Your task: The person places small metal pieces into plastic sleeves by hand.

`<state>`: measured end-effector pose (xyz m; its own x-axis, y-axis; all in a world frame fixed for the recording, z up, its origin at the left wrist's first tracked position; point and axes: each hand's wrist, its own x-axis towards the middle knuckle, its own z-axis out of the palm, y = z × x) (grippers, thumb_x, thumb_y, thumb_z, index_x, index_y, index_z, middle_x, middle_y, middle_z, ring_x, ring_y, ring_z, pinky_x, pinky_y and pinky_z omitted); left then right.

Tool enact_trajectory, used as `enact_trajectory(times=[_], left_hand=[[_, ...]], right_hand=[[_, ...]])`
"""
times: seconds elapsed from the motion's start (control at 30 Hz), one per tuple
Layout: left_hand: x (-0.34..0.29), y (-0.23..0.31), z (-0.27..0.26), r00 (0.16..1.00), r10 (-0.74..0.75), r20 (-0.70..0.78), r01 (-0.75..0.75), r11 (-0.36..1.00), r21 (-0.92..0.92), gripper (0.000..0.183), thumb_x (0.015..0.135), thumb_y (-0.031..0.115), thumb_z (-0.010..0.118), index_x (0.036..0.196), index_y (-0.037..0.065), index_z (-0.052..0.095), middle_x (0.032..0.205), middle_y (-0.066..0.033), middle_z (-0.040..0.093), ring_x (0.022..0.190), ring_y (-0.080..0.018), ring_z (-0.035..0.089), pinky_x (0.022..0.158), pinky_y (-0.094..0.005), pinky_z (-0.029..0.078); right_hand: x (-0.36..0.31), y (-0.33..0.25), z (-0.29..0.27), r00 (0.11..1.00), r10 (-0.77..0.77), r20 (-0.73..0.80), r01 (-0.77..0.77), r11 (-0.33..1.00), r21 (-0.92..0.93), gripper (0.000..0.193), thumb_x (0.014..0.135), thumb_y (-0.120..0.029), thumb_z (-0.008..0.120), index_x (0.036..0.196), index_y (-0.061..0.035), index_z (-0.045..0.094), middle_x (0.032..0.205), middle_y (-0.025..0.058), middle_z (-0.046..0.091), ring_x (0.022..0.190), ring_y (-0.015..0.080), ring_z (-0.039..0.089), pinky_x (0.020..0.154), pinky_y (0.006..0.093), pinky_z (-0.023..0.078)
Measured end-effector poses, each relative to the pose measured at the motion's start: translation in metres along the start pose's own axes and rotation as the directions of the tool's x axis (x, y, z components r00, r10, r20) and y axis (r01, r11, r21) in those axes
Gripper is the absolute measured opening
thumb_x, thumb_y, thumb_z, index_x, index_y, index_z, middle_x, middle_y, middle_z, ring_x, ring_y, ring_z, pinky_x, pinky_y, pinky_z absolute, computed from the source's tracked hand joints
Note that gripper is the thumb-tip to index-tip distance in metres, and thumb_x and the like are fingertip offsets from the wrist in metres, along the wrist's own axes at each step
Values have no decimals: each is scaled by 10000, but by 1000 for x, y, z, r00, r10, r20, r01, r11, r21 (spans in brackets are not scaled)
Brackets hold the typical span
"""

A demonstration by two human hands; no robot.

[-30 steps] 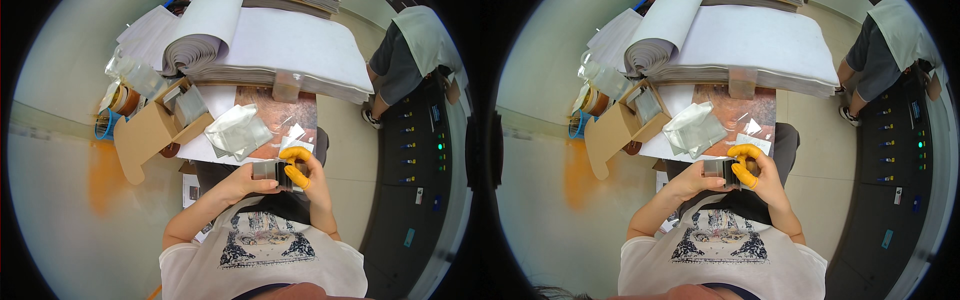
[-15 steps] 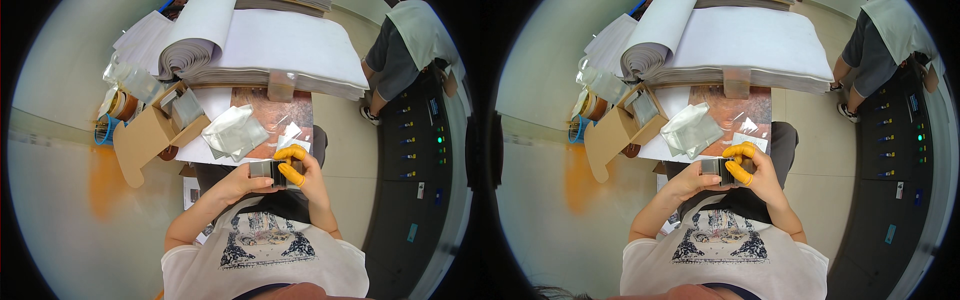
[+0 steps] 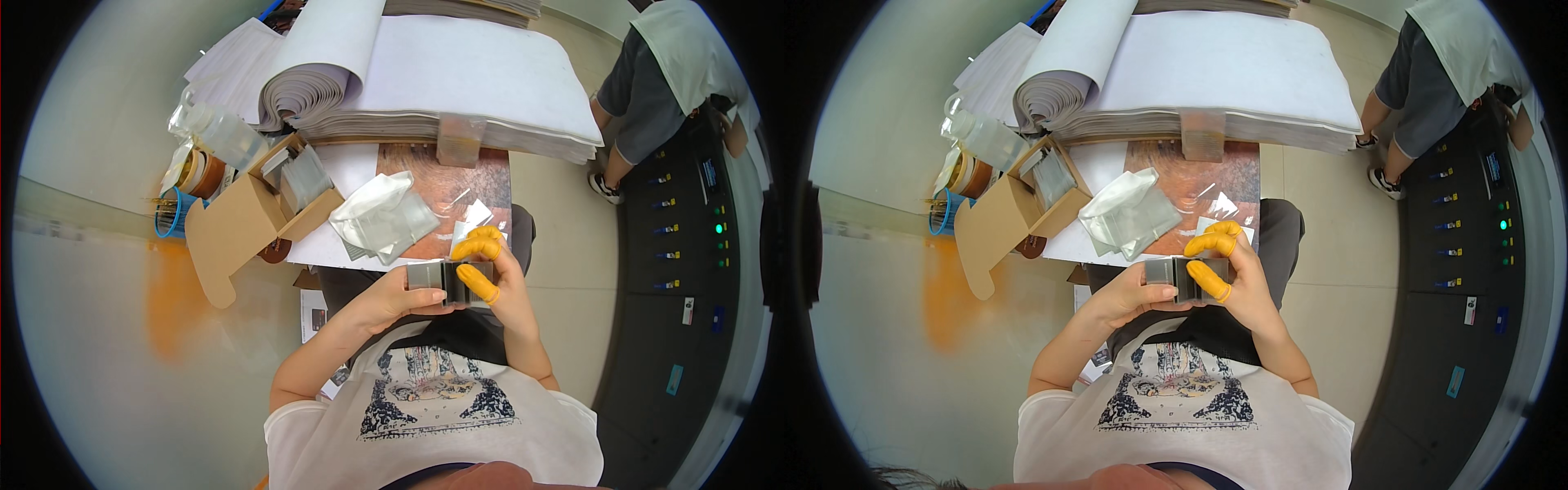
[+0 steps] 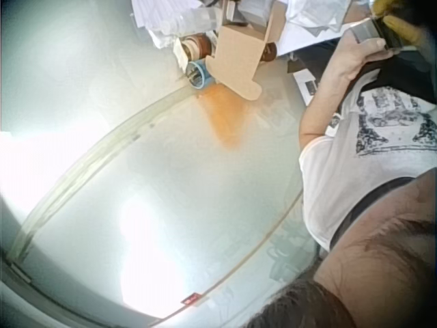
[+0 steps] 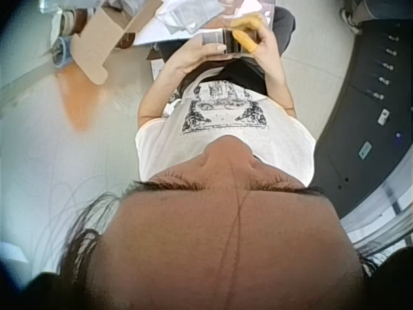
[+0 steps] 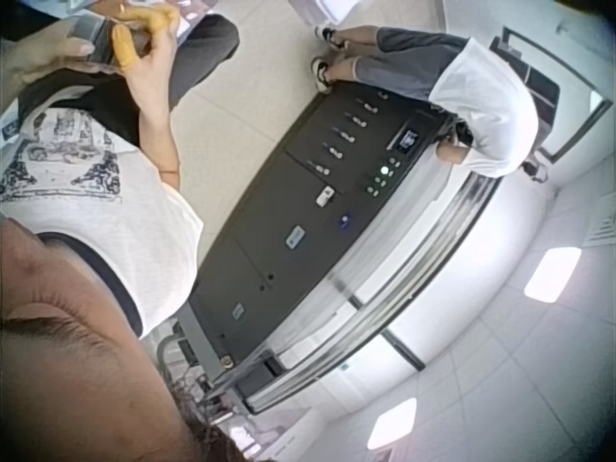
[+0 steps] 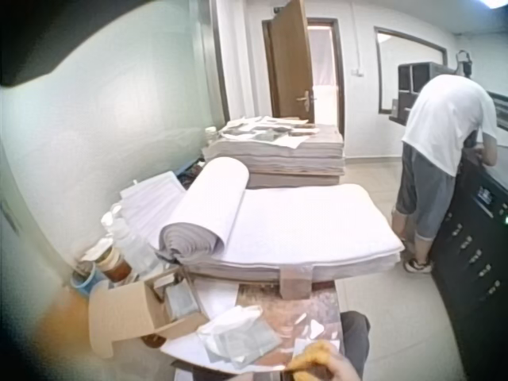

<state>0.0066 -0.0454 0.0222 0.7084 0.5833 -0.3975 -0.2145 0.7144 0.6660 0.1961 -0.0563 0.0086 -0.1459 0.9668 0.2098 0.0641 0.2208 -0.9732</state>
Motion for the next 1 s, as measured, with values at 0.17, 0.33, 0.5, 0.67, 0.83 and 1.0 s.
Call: enact_trajectory(times=[0.17,0.33,0.5,0.67,0.83,1.0], left_hand=[[0,-1,0,1000,-11,-23,11,1000,16,523,802,176,672,1227,-17,435,1128,-124,560,998,-207,594,869,-316,505],[0,2,7,999,-20,-29,22,998,61,545,775,161,699,1221,-13,437,1121,-123,558,1011,-210,583,886,-346,496],[1,1,8,999,31,-42,-18,959,282,501,790,148,683,1211,-1,457,1085,-75,570,989,-136,562,872,-265,457],[2,6,18,992,125,14,-117,882,456,504,785,169,681,1194,-10,446,1047,-46,559,946,-107,537,848,-248,425],[6,-4,18,997,74,6,-67,865,497,560,745,220,727,1146,-13,413,945,-29,525,845,-98,502,754,-241,429],[7,1,18,998,48,47,-67,754,653,566,744,241,736,1115,-8,388,908,-29,502,807,-75,478,710,-220,418]], right_hand=[[-2,3,-7,987,105,122,-145,910,388,125,835,-65,595,930,-16,530,864,28,527,798,110,500,737,212,401],[-2,-8,6,985,167,44,-172,967,188,169,822,-98,646,900,-15,522,805,15,533,733,82,481,678,216,415],[-1,-10,6,977,210,33,-212,966,150,232,787,-133,701,878,-21,520,759,-4,515,671,62,451,605,211,406],[0,-6,9,981,191,27,-193,977,87,298,734,-183,751,836,-43,508,722,-11,491,624,65,419,565,210,379],[1,-7,16,991,134,18,-135,990,27,340,702,-210,776,828,-50,504,703,-13,484,610,63,404,540,206,358],[1,-4,12,983,178,44,-181,981,64,332,704,-203,770,825,-51,501,690,-14,471,596,56,381,524,203,339]])
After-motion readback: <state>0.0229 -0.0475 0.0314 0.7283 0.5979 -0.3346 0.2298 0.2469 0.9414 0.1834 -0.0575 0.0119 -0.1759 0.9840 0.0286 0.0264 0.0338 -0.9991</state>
